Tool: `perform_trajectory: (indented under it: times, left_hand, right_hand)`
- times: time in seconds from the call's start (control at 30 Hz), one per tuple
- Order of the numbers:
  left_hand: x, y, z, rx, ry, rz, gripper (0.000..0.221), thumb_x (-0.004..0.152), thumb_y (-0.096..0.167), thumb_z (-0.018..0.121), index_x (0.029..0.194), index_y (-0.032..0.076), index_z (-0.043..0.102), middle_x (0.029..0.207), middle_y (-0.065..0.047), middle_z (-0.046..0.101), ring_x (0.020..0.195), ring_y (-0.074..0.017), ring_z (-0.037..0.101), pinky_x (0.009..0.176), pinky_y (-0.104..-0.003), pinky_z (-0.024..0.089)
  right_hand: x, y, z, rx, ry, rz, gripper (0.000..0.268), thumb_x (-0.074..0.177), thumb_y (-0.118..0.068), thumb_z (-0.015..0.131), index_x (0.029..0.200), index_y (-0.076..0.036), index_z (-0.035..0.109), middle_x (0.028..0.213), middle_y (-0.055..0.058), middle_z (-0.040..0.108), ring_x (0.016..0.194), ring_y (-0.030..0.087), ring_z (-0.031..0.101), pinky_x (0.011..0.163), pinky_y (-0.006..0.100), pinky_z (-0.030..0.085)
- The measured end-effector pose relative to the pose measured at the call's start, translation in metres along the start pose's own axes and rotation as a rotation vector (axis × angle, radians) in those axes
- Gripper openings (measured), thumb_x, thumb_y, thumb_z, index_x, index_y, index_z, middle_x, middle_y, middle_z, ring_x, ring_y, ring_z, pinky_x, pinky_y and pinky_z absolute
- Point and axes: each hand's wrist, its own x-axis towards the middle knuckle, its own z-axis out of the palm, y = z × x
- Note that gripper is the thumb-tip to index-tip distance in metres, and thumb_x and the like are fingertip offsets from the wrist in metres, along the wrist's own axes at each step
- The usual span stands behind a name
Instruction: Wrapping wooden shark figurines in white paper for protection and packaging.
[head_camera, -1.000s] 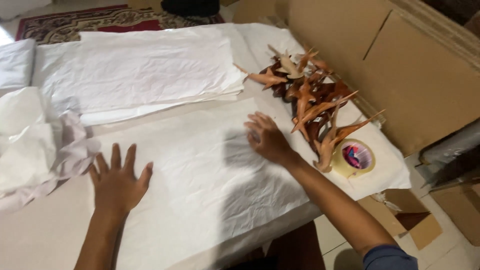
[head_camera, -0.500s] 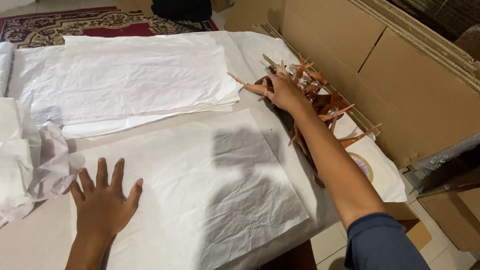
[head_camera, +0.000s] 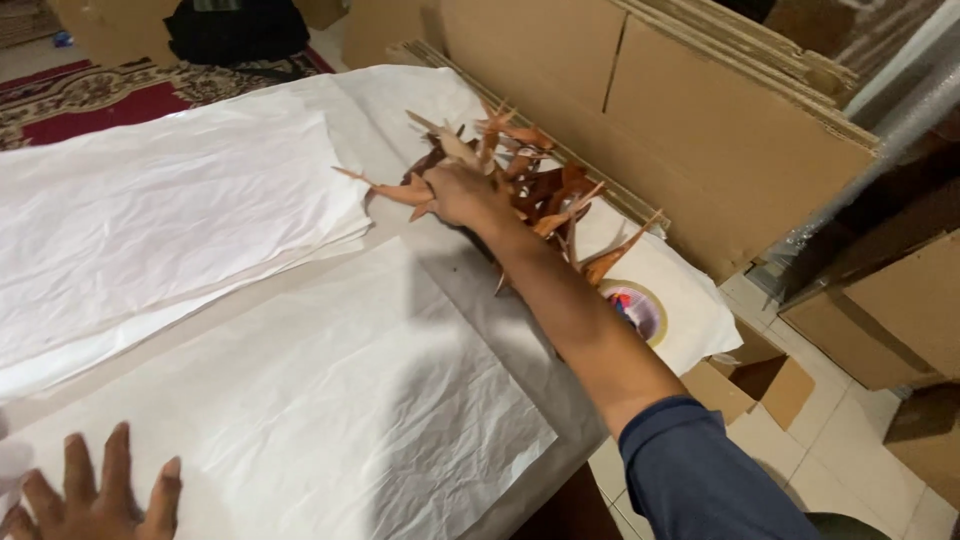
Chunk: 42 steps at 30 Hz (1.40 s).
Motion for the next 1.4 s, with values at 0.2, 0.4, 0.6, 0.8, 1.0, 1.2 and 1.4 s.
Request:
perform_trajectory:
  times: [0.2, 0.4, 0.6, 0.8, 1.0, 1.2, 1.4]
  left_hand:
    - [0.009, -0.006, 0.012, 0.194, 0.399, 0.149, 0.06, 0.102, 0.067, 0.047, 0.136, 0.031, 0.082, 0.146, -0.001, 0.081, 0.114, -0.0285, 0.066, 0.11, -0.035, 0.049]
    - [-0.003, -0.002, 0.006, 0.323, 0.155, 0.048, 0.075, 0.099, 0.075, 0.038, 0.16, 0.044, 0.067, 0.167, 0.011, 0.072, 0.142, -0.021, 0.066, 0.128, -0.033, 0.047]
    - [-0.003, -0.002, 0.016, -0.013, 0.008, -0.035, 0.081, 0.103, 0.074, 0.028, 0.164, 0.031, 0.06, 0.171, -0.003, 0.06, 0.148, -0.0389, 0.052, 0.131, -0.049, 0.031]
    - [0.008, 0.007, -0.016, -0.201, 0.005, -0.048, 0.071, 0.1, 0.064, 0.044, 0.153, 0.022, 0.066, 0.163, -0.013, 0.064, 0.147, -0.0454, 0.051, 0.121, -0.056, 0.032]
    - [0.021, 0.022, -0.052, -0.379, -0.086, 0.068, 0.081, 0.088, 0.059, 0.049, 0.162, 0.028, 0.044, 0.16, -0.014, 0.054, 0.152, -0.0494, 0.042, 0.119, -0.081, 0.015]
    - [0.066, 0.135, -0.171, -1.094, -0.476, -0.011, 0.051, 0.087, 0.032, 0.068, 0.136, 0.017, 0.063, 0.132, -0.001, 0.073, 0.119, -0.0175, 0.069, 0.103, -0.034, 0.051]
    - [0.096, 0.236, -0.223, -1.658, -0.749, 0.084, 0.074, 0.093, 0.029, 0.057, 0.16, 0.022, 0.026, 0.137, -0.008, 0.066, 0.091, -0.0177, 0.077, 0.085, -0.035, 0.067]
  right_hand:
    - [0.0, 0.017, 0.003, 0.083, 0.06, -0.076, 0.027, 0.097, -0.024, 0.059, 0.116, -0.007, 0.067, 0.117, 0.013, 0.064, 0.107, 0.031, 0.06, 0.086, 0.046, 0.047]
    - [-0.057, -0.033, -0.062, 0.253, -0.014, 0.008, 0.026, 0.104, -0.002, 0.049, 0.124, 0.001, 0.064, 0.17, 0.023, 0.005, 0.136, 0.031, 0.055, 0.056, 0.025, 0.06]
    - [-0.104, -0.012, -0.083, 0.445, 0.195, -0.069, 0.039, 0.107, -0.029, 0.041, 0.122, -0.012, 0.072, 0.073, 0.003, 0.061, 0.046, 0.008, 0.042, 0.04, 0.028, 0.029]
    - [-0.189, 0.011, -0.064, 0.832, 0.295, -0.016, 0.031, 0.101, -0.026, 0.06, 0.121, -0.006, 0.073, 0.067, 0.001, 0.063, 0.051, 0.008, 0.05, 0.04, 0.019, 0.036]
    - [-0.245, 0.014, -0.04, 1.164, 0.383, 0.306, 0.027, 0.096, -0.028, 0.068, 0.11, -0.007, 0.078, 0.068, 0.01, 0.065, 0.042, 0.013, 0.05, 0.034, 0.023, 0.042]
    - [-0.26, 0.036, 0.0, 1.245, 0.319, -0.073, 0.032, 0.102, -0.02, 0.059, 0.127, -0.003, 0.069, 0.069, 0.013, 0.065, 0.04, 0.015, 0.056, 0.036, 0.025, 0.047]
    - [-0.275, 0.03, 0.004, 1.314, 0.262, -0.101, 0.041, 0.103, -0.028, 0.055, 0.117, 0.007, 0.072, 0.062, 0.015, 0.066, 0.036, 0.015, 0.05, 0.034, 0.027, 0.038]
